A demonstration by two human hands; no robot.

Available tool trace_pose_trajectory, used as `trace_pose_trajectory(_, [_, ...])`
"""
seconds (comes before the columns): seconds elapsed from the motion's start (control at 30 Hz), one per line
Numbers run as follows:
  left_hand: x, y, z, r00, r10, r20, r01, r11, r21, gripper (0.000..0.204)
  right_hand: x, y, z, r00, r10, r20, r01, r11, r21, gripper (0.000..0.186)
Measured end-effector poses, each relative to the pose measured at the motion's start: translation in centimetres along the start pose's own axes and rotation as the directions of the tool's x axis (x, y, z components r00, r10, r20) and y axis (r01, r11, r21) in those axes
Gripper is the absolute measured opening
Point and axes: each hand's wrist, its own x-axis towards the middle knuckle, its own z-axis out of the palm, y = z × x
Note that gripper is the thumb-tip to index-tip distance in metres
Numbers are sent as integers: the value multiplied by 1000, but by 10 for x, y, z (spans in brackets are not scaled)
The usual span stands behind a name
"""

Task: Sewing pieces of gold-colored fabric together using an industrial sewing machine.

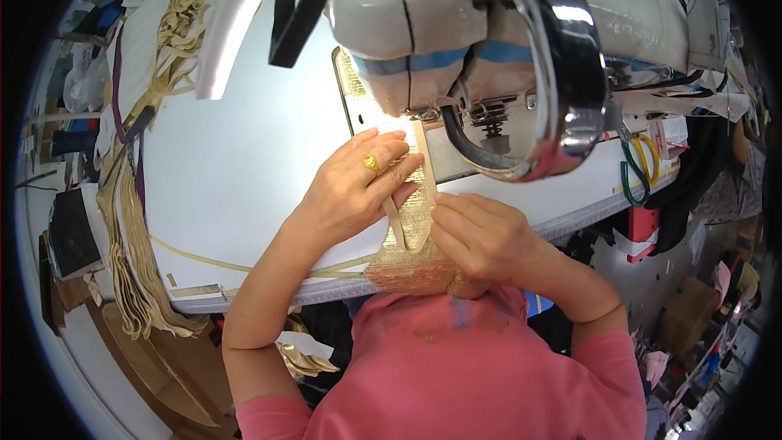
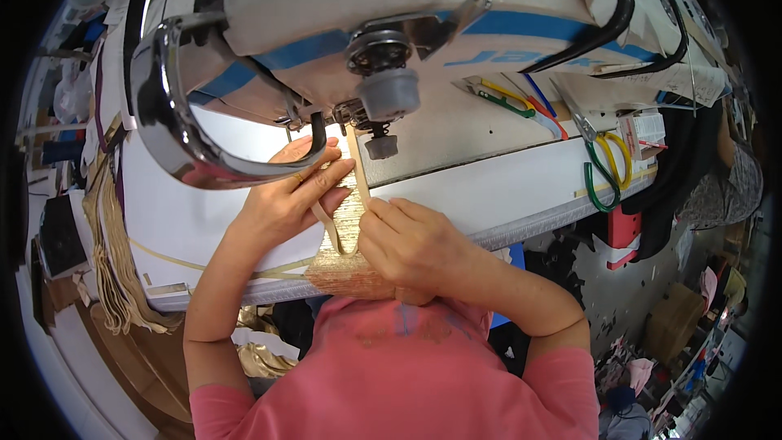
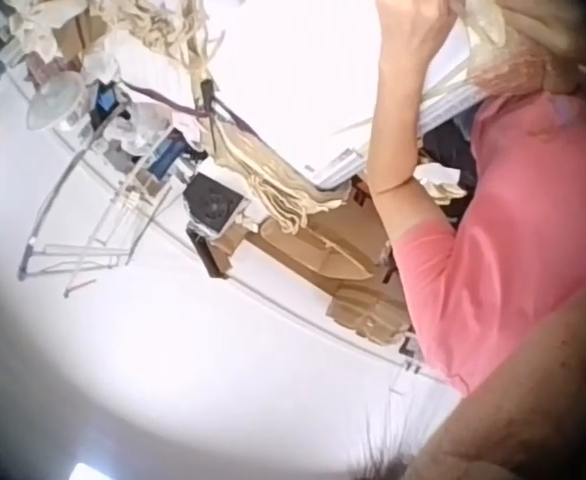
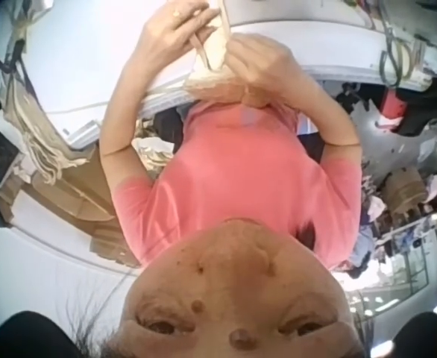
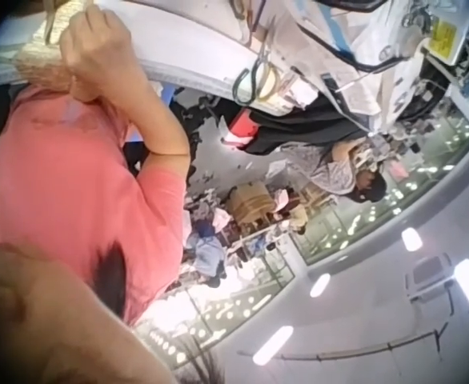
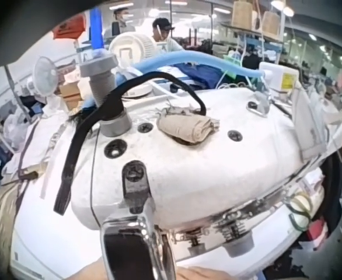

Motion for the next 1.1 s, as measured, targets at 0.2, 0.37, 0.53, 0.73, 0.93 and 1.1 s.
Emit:
trace_pose_trajectory(0.2, [0, -5, 1, 1000, 18, 13, -18, 1000, -1, 41, 2, 2, 6, 995, -42, -93, 37, 997, -64, 13])
trace_pose_trajectory(0.37, [5, -10, 2, 999, 32, -4, -31, 998, 55, 38, 6, 9, 8, 993, -35, -111, 27, 997, -66, 13])
trace_pose_trajectory(0.53, [20, -12, -8, 969, 229, 93, -246, 929, 275, 32, 5, 11, 8, 993, -36, -110, 30, 998, -57, 11])
trace_pose_trajectory(0.73, [27, -13, -4, 927, 343, 152, -375, 843, 386, 29, 3, 9, 5, 997, -18, -77, 13, 998, -68, 9])
trace_pose_trajectory(0.93, [21, -13, -6, 972, 232, 38, -234, 968, 89, 25, 2, 12, 9, 994, -25, -106, 22, 999, -32, 8])
trace_pose_trajectory(1.1, [4, -13, -3, 989, 133, 63, -135, 991, 21, 24, 2, 10, 14, 990, -58, -126, 46, 994, -96, 8])
